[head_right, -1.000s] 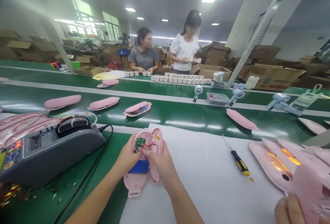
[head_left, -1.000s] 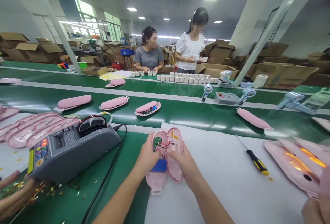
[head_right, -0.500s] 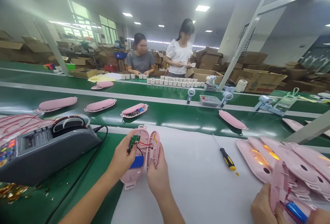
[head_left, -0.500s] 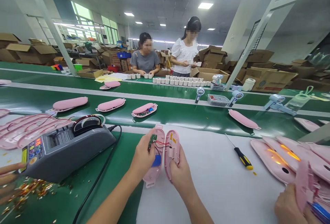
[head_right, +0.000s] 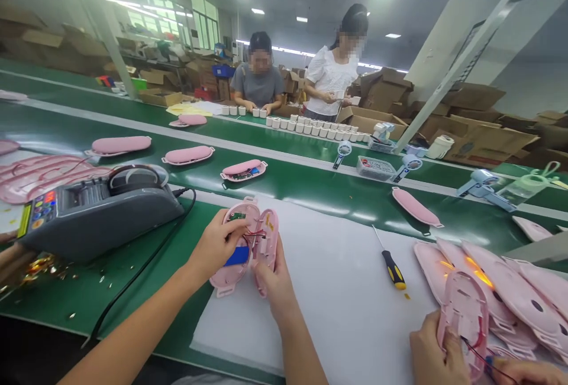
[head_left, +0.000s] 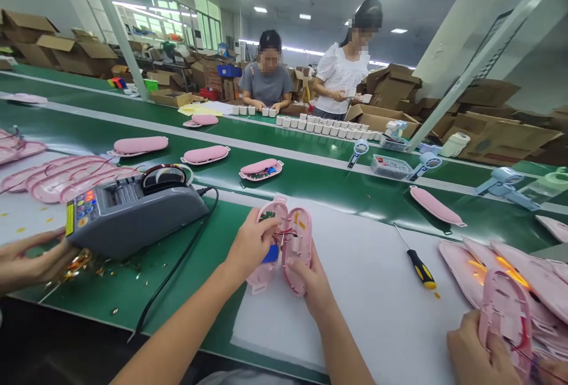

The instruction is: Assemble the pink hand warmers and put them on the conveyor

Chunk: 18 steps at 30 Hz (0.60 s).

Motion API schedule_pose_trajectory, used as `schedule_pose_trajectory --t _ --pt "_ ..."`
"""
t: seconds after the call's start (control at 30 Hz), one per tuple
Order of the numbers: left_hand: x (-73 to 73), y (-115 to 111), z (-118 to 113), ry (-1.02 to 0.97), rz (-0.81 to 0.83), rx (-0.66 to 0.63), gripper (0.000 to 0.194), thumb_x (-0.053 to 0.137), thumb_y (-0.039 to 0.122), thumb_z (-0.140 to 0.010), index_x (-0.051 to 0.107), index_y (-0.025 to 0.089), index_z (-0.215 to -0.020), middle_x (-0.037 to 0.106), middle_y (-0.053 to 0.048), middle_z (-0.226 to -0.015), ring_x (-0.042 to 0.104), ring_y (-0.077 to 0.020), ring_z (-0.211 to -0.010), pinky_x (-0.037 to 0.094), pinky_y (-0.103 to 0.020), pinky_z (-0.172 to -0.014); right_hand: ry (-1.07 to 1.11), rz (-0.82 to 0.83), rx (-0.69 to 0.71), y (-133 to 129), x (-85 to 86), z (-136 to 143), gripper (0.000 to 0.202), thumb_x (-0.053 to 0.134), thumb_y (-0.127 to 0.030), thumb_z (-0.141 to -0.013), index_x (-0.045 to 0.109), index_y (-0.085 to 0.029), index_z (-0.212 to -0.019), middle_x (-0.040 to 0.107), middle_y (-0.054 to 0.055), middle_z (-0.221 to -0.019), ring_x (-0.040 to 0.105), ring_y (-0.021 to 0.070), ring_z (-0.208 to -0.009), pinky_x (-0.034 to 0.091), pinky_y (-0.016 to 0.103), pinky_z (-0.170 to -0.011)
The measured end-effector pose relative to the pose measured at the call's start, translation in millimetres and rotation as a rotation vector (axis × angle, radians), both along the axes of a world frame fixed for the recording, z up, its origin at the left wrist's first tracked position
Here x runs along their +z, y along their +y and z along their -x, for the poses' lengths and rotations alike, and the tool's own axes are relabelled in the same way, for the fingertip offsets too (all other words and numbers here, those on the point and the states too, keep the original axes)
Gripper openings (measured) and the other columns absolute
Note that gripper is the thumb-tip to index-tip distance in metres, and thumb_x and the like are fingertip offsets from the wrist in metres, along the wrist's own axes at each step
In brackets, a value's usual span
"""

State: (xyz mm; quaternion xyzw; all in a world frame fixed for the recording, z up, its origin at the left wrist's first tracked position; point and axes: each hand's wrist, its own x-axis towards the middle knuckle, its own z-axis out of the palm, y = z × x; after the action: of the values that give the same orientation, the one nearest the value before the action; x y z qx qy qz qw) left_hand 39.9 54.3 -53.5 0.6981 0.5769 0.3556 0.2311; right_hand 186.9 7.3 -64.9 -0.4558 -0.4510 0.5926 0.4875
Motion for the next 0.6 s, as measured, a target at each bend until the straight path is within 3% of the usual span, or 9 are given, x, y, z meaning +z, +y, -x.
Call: schedule_pose_trajectory --t 0.07,0.17,0.27,0.33,0.43,0.5,0.6 --pt "0.7 -3.7 -4.0 0.086 -0.005 0.048 0.042 0.037 0.024 -0.088 0.056 0.038 -0.123 0.047 -0.003 -0.111 0.049 -0.0044 -0.084 0.043 -0.017 -0.076 -0.019 0.059 -0.008 -1.9 0.7 2.6 0.081 0.058 -0.031 -0.071 0.021 -0.033 -0.143 0.042 0.0 -0.14 0.055 0.0087 -0.12 0.056 0.022 -0.096" --pt "5.9 -8.4 -6.2 0.22 0.05 0.069 0.055 0.033 0.02 -0.087 0.039 0.049 -0.134 0.043 -0.002 -0.118 0.048 -0.0061 -0.086 0.039 -0.017 -0.07 -0.079 0.001 -0.021 -5.3 -3.3 9.0 0.08 0.06 -0.035 -0.071 0.023 -0.033 -0.142 0.031 -0.004 -0.147 0.04 0.0082 -0.137 0.041 0.027 -0.121" --pt "10.2 -10.6 -4.6 0.247 0.065 0.076 0.055 0.031 0.019 -0.087 0.042 0.047 -0.133 0.043 -0.004 -0.115 0.046 -0.0073 -0.088 0.035 -0.016 -0.07 -0.133 -0.045 -0.016 -9.6 -9.8 13.2 0.078 0.06 -0.034 -0.071 0.024 -0.037 -0.14 0.024 -0.008 -0.149 0.032 0.0046 -0.142 0.028 0.026 -0.13" --pt "10.3 -11.1 -2.5 0.211 0.053 0.078 0.051 0.031 0.019 -0.087 0.051 0.041 -0.128 0.043 -0.006 -0.11 0.044 -0.0067 -0.087 0.034 -0.017 -0.071 -0.158 -0.047 -0.034 -12.3 -11.6 14.0 0.078 0.06 -0.034 -0.071 0.024 -0.036 -0.14 0.023 -0.009 -0.15 0.03 0.0032 -0.142 0.031 0.023 -0.128" --pt "8.8 -11.3 0.4 0.192 0.055 0.032 0.044 0.032 0.019 -0.087 0.063 0.034 -0.115 0.041 -0.007 -0.11 0.042 -0.0067 -0.088 0.035 -0.018 -0.075 -0.188 0.027 -0.092 -14.4 -8.7 14.5 0.079 0.06 -0.039 -0.07 0.026 -0.03 -0.141 0.031 -0.001 -0.147 0.04 0.0062 -0.135 0.045 0.02 -0.115" --pt "8.8 -11.2 1.2 0.216 0.07 -0.047 0.041 0.032 0.021 -0.087 0.064 0.029 -0.111 0.039 -0.006 -0.115 0.042 -0.0081 -0.093 0.036 -0.019 -0.077 -0.192 0.106 -0.128 -13.9 -5.2 16.9 0.082 0.06 -0.043 -0.07 0.024 -0.029 -0.142 0.042 0.003 -0.139 0.051 0.0071 -0.121 0.052 0.02 -0.101" --pt "11.7 -11.6 -0.7 0.259 0.083 -0.111 0.038 0.032 0.021 -0.086 0.063 0.024 -0.109 0.038 -0.006 -0.12 0.041 -0.0077 -0.092 0.034 -0.016 -0.073 -0.149 0.167 -0.184 -10.9 -2.5 25.3 0.084 0.059 -0.048 -0.07 0.021 -0.03 -0.142 0.052 0.004 -0.128 0.058 0.0047 -0.103 0.052 0.016 -0.083"
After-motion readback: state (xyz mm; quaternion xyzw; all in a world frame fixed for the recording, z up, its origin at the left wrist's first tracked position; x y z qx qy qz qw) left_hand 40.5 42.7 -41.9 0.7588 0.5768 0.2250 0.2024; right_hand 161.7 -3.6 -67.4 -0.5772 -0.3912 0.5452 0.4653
